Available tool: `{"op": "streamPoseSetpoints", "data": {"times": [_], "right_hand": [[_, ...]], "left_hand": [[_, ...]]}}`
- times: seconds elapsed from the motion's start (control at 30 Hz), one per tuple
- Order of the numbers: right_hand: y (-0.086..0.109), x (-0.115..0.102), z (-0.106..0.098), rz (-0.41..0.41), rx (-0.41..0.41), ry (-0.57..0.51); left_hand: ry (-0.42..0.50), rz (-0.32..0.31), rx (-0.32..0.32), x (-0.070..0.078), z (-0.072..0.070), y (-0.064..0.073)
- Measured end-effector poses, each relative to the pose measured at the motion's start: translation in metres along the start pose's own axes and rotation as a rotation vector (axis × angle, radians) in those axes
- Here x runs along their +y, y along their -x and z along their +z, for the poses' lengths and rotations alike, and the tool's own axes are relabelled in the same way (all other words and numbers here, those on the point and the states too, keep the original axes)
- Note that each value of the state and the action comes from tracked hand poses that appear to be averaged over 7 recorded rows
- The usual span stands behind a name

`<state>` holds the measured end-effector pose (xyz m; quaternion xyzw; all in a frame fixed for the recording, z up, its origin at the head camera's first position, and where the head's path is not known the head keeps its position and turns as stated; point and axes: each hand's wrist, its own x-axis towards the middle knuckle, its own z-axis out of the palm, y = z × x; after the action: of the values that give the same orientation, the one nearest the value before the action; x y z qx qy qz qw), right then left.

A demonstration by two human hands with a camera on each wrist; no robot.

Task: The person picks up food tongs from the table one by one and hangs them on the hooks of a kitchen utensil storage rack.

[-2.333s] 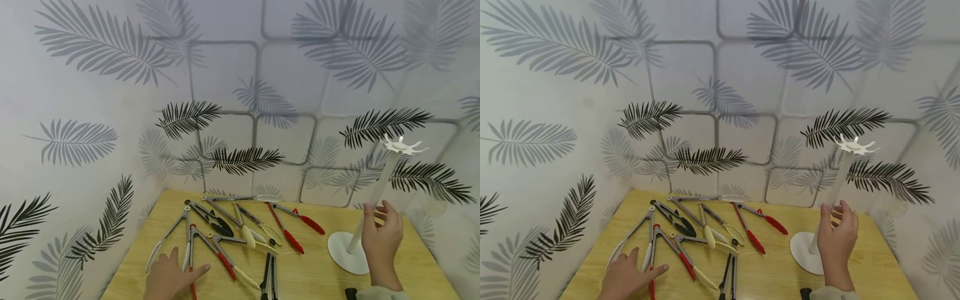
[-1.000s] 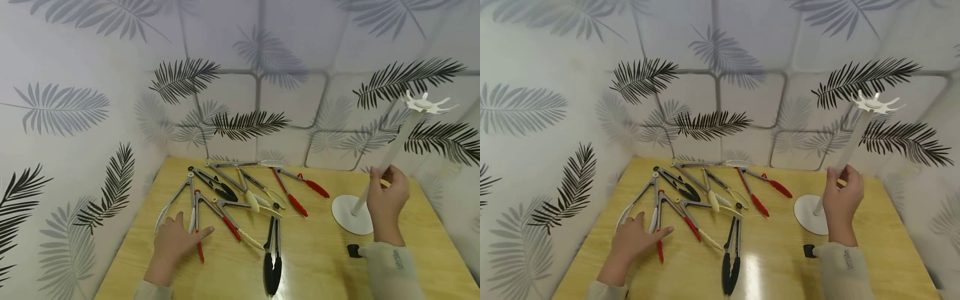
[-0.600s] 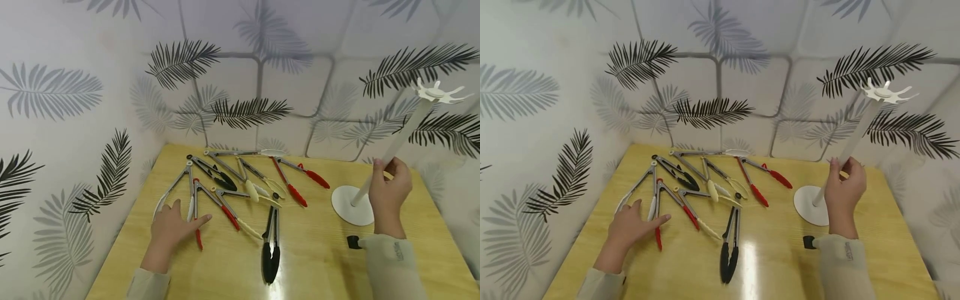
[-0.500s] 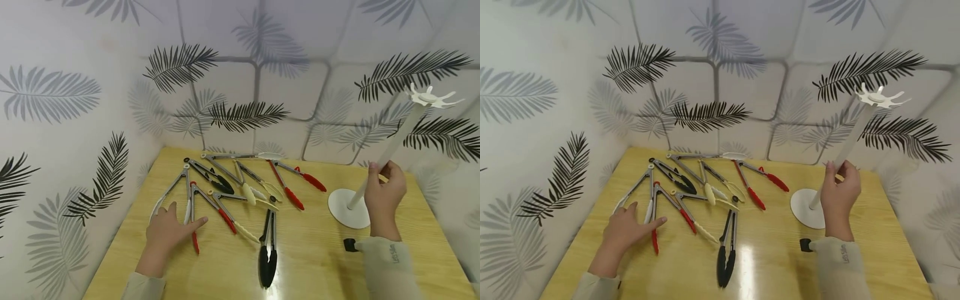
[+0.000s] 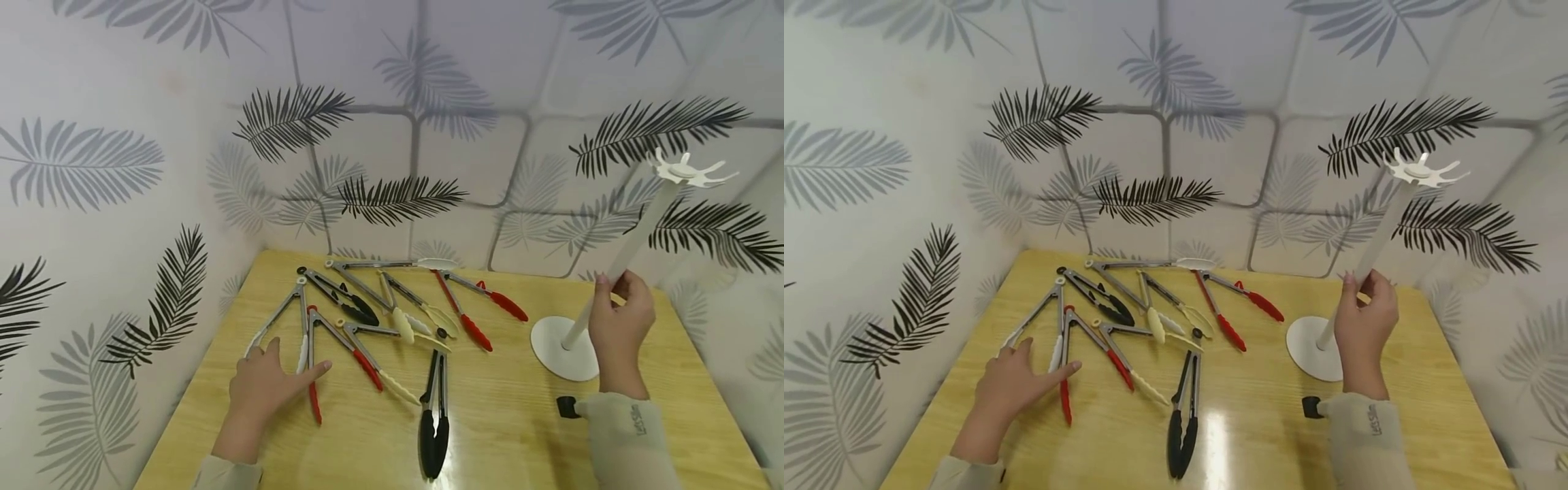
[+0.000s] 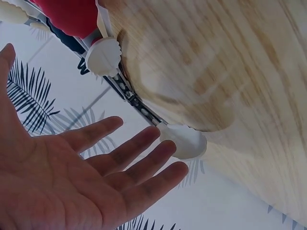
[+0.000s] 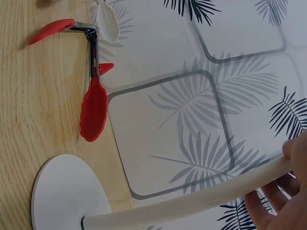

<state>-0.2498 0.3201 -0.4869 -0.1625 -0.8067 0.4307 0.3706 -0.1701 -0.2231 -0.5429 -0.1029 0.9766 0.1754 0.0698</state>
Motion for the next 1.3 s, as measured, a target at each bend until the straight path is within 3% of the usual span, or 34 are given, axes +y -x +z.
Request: {"op": "streamPoseSetpoints", "data": {"times": [0.57, 0.83, 1.3], "right_hand": [[-0.002, -0.005, 0.000, -0.072, 0.024, -0.010], [0.007, -0.002, -0.003, -0.043, 0.006, -0.008], [0.015, -0.004, -0.005, -0.060, 0.047, -0.007]], "left_hand": [[0.008, 0.021, 0.062, 0.001, -0.007, -0.002], [0.016, 0.031, 0.049, -0.002, -0.009, 0.000], [0.006, 0.073, 0.112, -0.003, -0.011, 0.002]]}}
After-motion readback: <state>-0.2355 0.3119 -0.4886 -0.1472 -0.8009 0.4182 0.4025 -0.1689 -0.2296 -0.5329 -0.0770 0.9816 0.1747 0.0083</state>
